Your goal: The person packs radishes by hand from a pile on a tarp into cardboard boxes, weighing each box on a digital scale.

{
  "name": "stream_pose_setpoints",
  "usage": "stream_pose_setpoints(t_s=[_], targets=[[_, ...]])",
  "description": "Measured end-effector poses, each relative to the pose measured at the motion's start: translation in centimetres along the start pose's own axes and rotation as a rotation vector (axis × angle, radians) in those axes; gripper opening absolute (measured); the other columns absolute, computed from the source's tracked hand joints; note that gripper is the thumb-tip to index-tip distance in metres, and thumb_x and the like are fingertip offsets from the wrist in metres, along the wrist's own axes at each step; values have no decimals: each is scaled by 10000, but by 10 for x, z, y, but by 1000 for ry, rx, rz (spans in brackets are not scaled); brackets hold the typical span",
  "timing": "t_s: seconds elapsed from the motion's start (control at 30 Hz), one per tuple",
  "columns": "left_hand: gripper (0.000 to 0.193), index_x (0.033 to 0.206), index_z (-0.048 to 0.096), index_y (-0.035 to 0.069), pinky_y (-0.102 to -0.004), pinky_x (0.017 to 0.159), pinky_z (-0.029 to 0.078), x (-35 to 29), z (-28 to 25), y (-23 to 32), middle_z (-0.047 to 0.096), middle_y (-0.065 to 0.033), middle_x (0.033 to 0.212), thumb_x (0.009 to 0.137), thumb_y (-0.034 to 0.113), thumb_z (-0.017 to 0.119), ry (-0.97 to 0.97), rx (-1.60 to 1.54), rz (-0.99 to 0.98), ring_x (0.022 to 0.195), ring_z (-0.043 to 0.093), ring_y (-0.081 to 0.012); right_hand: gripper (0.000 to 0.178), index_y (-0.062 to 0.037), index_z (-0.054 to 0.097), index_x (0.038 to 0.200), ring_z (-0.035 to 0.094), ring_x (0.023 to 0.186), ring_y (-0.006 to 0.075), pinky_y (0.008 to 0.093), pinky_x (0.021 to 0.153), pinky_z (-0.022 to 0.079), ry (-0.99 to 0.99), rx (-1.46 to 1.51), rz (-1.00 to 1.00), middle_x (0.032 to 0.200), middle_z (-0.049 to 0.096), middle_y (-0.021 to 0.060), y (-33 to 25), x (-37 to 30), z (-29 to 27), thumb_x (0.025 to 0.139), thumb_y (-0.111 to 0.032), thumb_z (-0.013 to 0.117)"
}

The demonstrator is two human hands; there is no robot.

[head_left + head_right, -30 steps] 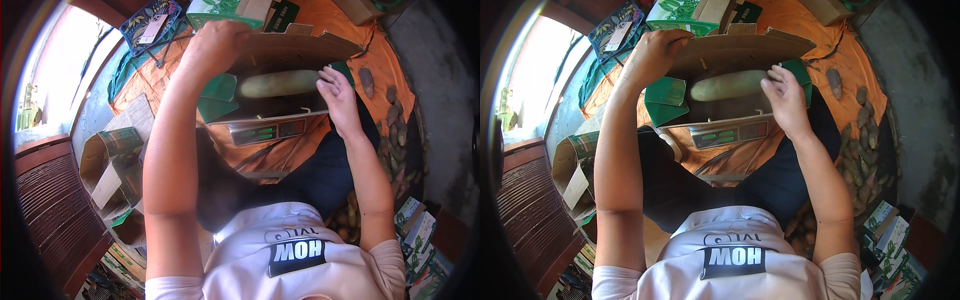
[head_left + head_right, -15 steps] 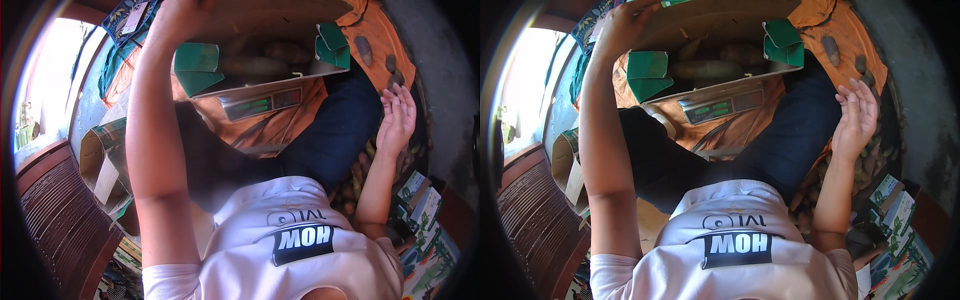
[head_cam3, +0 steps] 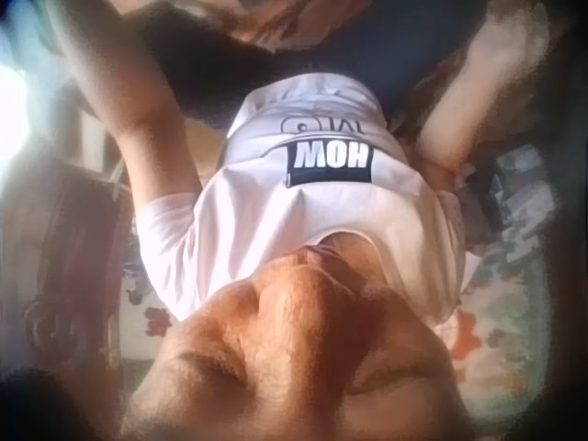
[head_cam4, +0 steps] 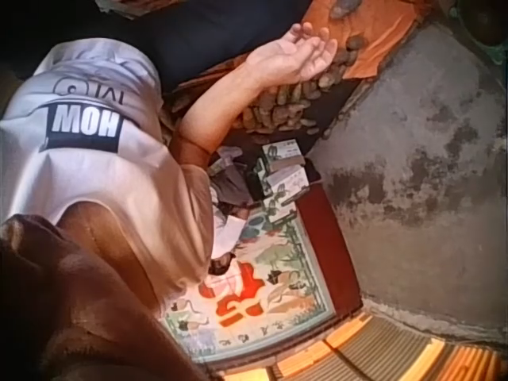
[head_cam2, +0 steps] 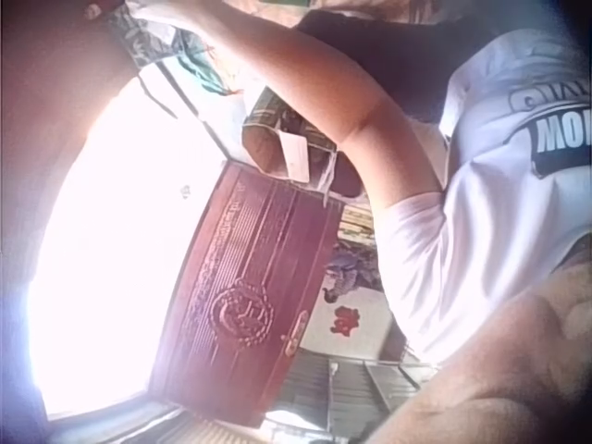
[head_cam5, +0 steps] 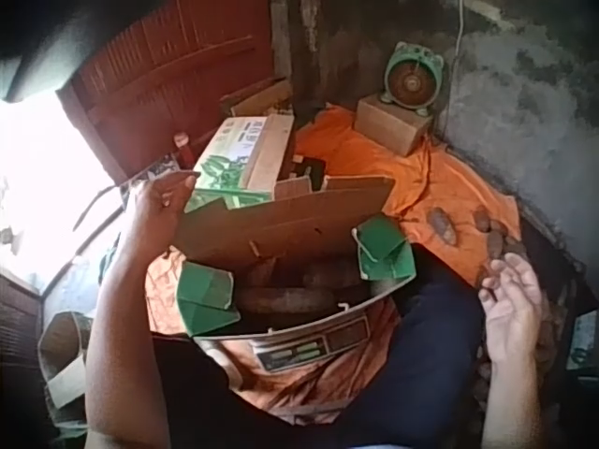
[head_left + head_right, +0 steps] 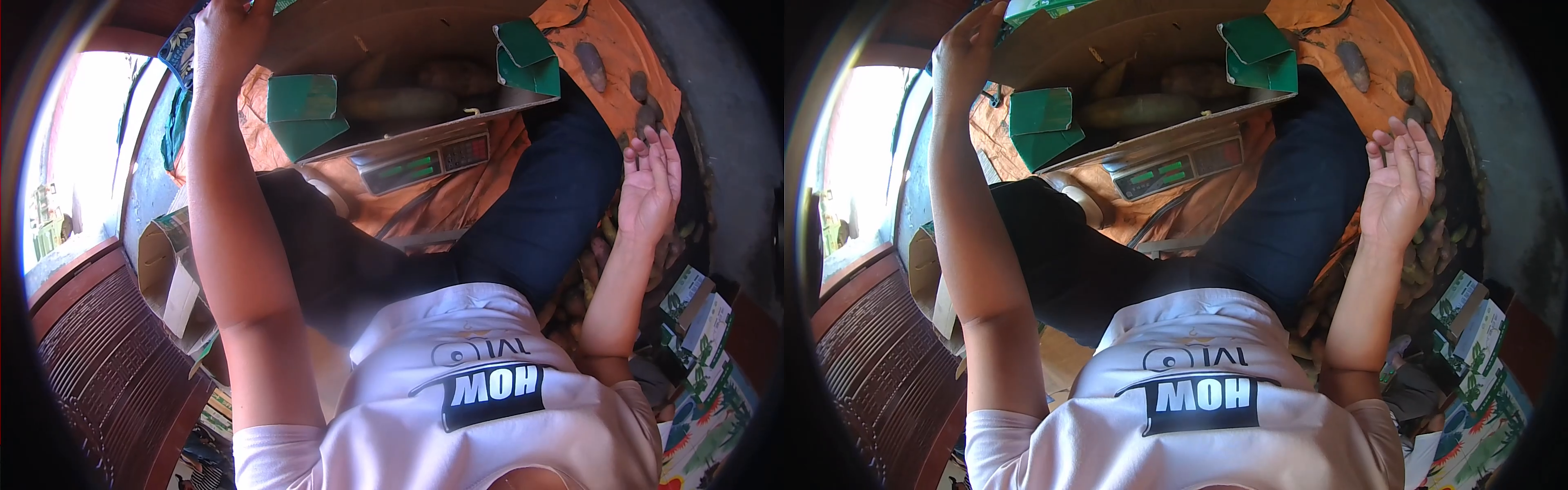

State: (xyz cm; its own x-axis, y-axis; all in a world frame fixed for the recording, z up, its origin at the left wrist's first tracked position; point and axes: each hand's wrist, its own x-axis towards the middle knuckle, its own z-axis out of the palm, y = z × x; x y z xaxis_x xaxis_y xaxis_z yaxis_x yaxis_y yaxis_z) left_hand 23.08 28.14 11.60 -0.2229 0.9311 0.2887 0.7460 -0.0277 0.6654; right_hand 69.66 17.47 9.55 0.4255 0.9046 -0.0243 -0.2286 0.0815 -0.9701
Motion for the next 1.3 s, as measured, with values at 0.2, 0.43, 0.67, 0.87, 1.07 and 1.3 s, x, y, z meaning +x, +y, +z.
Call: stream_pose_setpoints(t_s=[0.2,0.43,0.67,0.87,1.07,1.3], targets=[[340,1150,752,0,-397,869,578,-5,-3,17,770,-168,1035,1042,293,617,44,54,136,976,741,-262,346,10,555,1346,613,1067,240,394,945,489,-54,74,55,1273,612,180,7,4,-4,1003,-22,585],[341,1121,757,-14,-396,875,580,1,-3,11,772,-163,1002,1028,293,640,67,38,169,949,743,-251,339,49,549,1331,590,1041,241,386,921,504,-89,282,175,1232,603,204,13,15,-5,1001,-17,582],[338,1202,773,160,-393,914,566,23,-8,-27,775,-131,1110,1026,405,622,100,194,205,1066,750,-290,321,103,547,1305,593,1015,273,373,892,530,-149,617,285,1215,595,240,10,37,-2,1018,-39,568],[259,1074,783,66,-416,863,552,23,-6,-9,763,-164,1026,1005,271,640,163,178,293,938,731,-361,361,60,530,1355,592,1045,261,389,927,521,-204,792,364,1229,603,210,37,53,-3,1035,-105,550],[264,1124,768,40,-394,964,536,11,1,-3,752,-153,1173,1026,233,616,192,165,205,1107,720,-315,365,-8,534,1384,578,1090,215,373,981,474,-338,652,219,1230,616,141,41,48,14,1044,-142,529],[293,1144,765,49,-393,979,523,-6,-16,-31,742,-152,1210,1040,275,611,274,173,65,1142,704,-319,286,-20,563,1311,577,1058,184,347,981,463,-444,574,156,1169,639,115,42,48,21,1028,-58,561]])
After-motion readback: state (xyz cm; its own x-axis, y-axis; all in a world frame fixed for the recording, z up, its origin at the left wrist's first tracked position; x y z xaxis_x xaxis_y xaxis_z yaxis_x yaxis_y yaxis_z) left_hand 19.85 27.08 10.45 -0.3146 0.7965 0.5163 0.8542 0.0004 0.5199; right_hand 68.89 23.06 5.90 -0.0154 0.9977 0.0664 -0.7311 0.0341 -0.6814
